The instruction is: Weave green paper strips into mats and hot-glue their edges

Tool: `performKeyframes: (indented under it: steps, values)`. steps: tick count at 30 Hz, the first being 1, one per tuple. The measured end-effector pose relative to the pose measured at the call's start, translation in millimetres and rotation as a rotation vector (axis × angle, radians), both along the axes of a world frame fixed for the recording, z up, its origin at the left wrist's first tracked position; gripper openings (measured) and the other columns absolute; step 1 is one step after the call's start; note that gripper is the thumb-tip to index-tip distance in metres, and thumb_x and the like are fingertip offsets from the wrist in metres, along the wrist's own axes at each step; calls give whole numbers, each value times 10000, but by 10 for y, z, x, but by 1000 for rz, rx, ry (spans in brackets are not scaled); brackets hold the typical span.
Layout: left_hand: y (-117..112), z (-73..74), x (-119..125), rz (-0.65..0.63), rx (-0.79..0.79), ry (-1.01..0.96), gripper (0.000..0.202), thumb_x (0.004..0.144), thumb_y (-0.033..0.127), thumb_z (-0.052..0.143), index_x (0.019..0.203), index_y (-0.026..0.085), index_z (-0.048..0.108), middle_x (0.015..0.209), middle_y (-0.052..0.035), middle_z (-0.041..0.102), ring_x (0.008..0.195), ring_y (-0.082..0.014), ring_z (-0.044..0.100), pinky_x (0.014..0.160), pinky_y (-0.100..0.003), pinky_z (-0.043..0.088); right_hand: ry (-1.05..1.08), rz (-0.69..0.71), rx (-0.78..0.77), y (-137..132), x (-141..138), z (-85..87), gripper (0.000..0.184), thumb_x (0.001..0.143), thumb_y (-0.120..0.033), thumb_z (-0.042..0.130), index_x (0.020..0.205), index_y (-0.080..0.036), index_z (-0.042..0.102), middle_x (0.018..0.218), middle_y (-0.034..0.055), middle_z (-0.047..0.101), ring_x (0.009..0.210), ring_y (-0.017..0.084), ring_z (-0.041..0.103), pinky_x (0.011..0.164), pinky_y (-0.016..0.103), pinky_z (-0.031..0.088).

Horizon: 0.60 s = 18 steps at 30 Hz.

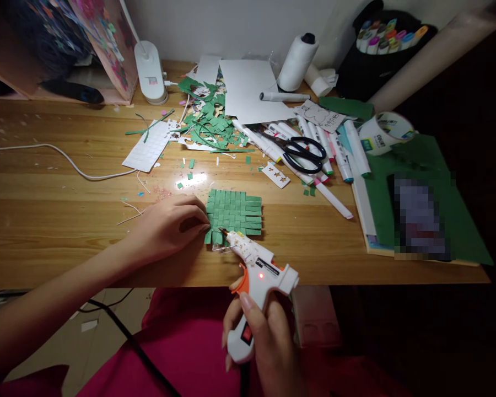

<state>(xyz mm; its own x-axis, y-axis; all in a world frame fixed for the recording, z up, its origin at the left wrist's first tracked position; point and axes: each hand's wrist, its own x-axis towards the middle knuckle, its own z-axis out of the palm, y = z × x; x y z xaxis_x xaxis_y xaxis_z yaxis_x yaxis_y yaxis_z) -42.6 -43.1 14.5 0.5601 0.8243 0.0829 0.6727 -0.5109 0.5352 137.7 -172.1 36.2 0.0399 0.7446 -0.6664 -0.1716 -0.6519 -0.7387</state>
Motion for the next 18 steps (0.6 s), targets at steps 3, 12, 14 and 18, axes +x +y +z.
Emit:
performKeyframes:
  steps: [3, 12, 14, 18]
  values:
    - [-14, 9, 15, 30, 3, 14, 81, 809, 191, 595, 806, 171, 673, 891, -35, 652, 850, -177, 594, 702, -292, 460, 3, -60, 45, -11, 15, 39, 348, 805, -507, 505, 953, -195, 462, 464, -48, 555, 307, 101, 478, 315, 168, 371]
    - [-60, 37, 15, 36, 9, 86, 107, 787, 240, 606, 850, 171, 657, 943, -51, 644, 876, -200, 594, 721, -321, 467, 75, -41, 78, -55, 73, 41, 367, 814, -531, 482, 990, -209, 470, 550, -30, 589, 349, 122, 500, 329, 212, 386]
    - [-69, 64, 3, 22, -7, 100, 132, 791, 262, 601, 872, 169, 648, 963, -59, 634, 885, -201, 589, 734, -324, 467, 77, -32, 90, -81, 85, 23, 392, 811, -544, 478, 993, -198, 495, 570, -15, 603, 369, 133, 527, 334, 223, 391]
    - [-77, 132, 1, -41, -23, 149, 260, 792, 401, 606, 912, 170, 614, 973, -63, 611, 858, -194, 573, 688, -306, 458, 47, -26, 106, -136, 115, -12, 404, 808, -545, 491, 957, -176, 551, 593, 5, 611, 399, 138, 554, 362, 234, 413]
